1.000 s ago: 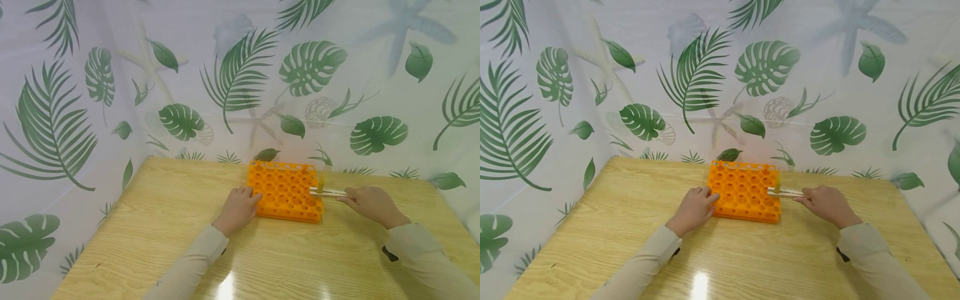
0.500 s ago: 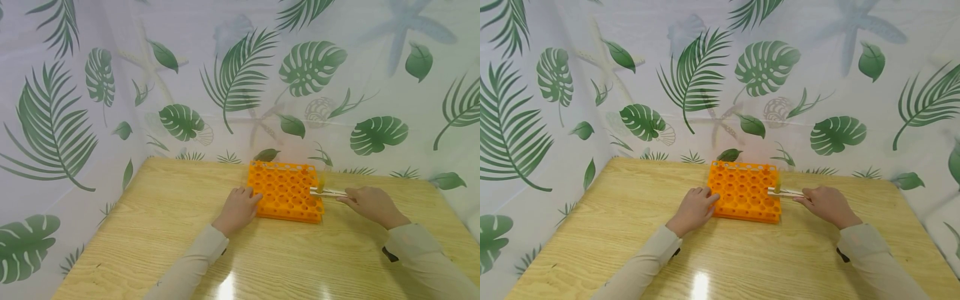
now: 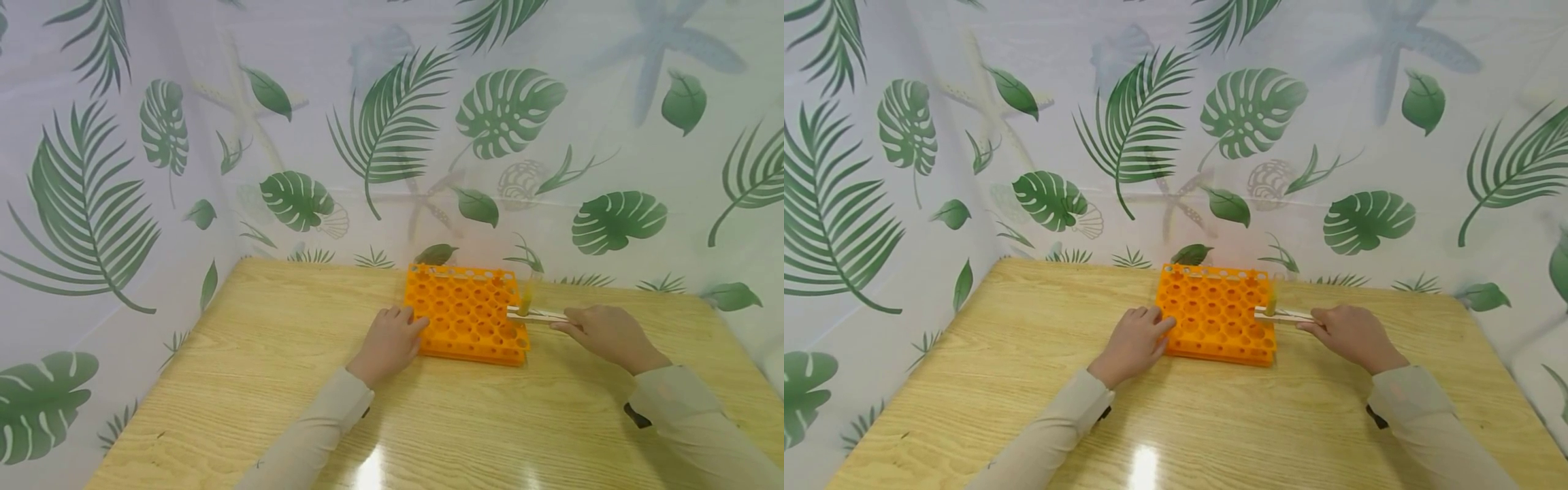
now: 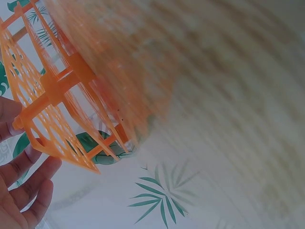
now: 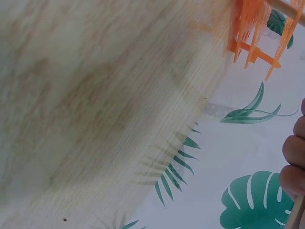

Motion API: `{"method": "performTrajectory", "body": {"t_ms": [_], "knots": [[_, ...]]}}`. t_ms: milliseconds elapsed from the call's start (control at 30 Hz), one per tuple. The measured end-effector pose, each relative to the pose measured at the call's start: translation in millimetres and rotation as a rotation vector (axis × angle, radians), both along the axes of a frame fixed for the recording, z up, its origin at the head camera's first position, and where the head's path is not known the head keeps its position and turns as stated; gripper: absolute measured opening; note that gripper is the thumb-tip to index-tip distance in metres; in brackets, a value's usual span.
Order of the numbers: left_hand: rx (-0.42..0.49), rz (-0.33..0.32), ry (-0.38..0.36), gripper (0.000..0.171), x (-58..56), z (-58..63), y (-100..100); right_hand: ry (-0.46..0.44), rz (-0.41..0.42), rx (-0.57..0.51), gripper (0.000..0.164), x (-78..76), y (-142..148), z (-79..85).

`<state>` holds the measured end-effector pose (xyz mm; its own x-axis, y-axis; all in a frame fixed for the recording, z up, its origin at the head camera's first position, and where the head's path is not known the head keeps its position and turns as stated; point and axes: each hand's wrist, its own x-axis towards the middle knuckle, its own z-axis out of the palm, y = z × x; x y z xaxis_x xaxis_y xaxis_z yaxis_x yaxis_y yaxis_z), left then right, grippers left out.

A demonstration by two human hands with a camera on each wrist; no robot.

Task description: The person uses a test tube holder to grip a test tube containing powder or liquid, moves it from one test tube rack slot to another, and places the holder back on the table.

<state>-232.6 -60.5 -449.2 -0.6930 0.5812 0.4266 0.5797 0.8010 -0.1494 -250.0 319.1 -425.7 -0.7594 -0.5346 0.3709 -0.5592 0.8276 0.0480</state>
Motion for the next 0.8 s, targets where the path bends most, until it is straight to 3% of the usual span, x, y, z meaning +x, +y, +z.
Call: {"method": "performTrajectory", "body": {"t_ms": [467,800], "knots": [[0.023,-0.010,0.006,0.018,-0.2,-2.2,0.0,-0.122,-0.058,0.028,0.037,2.0,-0.2,3.4],[0.016,-0.006,0.007,0.019,-0.3,-1.6,0.1,-0.136,-0.055,0.033,0.034,1.5,0.2,2.7]]}}
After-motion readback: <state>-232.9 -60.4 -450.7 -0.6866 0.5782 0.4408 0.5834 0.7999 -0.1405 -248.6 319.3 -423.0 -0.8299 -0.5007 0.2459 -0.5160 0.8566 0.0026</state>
